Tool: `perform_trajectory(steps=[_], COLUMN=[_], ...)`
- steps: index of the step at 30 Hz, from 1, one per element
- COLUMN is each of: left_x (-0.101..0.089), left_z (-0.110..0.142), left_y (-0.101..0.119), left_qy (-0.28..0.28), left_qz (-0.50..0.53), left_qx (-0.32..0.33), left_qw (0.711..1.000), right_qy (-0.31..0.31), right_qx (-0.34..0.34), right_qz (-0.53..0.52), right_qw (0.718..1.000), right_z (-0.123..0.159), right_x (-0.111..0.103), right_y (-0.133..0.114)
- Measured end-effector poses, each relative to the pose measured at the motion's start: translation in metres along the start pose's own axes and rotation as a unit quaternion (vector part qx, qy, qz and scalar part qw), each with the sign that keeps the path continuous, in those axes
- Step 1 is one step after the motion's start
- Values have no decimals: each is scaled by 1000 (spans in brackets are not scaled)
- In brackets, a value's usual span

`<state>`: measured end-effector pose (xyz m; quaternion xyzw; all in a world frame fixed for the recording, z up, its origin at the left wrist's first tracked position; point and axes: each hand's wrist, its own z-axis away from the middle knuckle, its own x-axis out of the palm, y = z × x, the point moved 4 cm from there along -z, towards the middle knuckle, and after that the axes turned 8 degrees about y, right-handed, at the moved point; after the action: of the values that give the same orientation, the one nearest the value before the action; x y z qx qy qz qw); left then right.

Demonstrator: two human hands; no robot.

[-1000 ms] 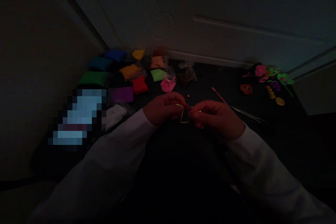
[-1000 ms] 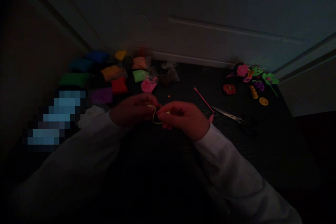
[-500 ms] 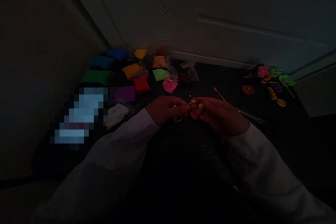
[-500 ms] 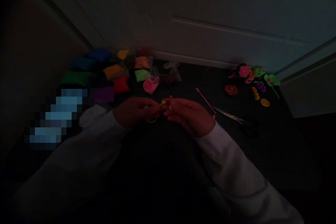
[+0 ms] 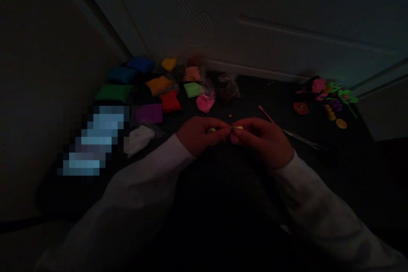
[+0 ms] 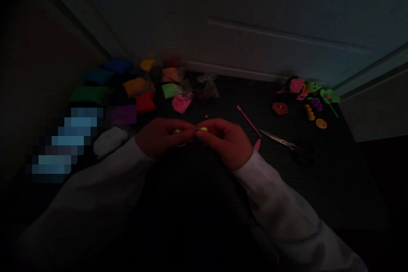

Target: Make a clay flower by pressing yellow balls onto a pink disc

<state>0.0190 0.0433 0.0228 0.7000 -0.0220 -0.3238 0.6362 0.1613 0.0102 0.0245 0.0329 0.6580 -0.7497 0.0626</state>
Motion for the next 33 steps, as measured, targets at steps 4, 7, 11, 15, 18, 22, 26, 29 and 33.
perform_trajectory(steps=[4, 7, 11, 15, 18, 22, 26, 29, 33], left_x=[3, 3, 1, -2, -2, -1, 0, 0, 0], left_z=[2, 4, 3, 1, 0, 1, 2, 2, 2], left_y=[5, 6, 6, 3, 2, 1, -3, -2, -1], left_qy=[3, -2, -9, 13, 12, 8, -5, -15, -22], left_qz=[-32, -29, -38, -56, -50, -12, 40, 72, 105], left_qx=[50, 61, 52, 36, 31, 3, -59, -85, -101], left_qw=[998, 998, 998, 998, 998, 1000, 997, 994, 989], right_qy=[51, 56, 21, -16, -4, 38, 71, 83, 83], right_qx=[-136, -236, -284, -296, -293, -273, -258, -242, -229], right_qz=[174, 273, 323, 330, 322, 301, 270, 254, 236], right_qw=[974, 931, 903, 896, 900, 913, 925, 933, 941], right_z=[3, 6, 9, 10, 9, 8, 8, 7, 6], right_x=[-1, 0, 4, 9, 7, 1, -1, -2, -2], right_y=[-8, -14, -15, -14, -15, -14, -13, -12, -10])
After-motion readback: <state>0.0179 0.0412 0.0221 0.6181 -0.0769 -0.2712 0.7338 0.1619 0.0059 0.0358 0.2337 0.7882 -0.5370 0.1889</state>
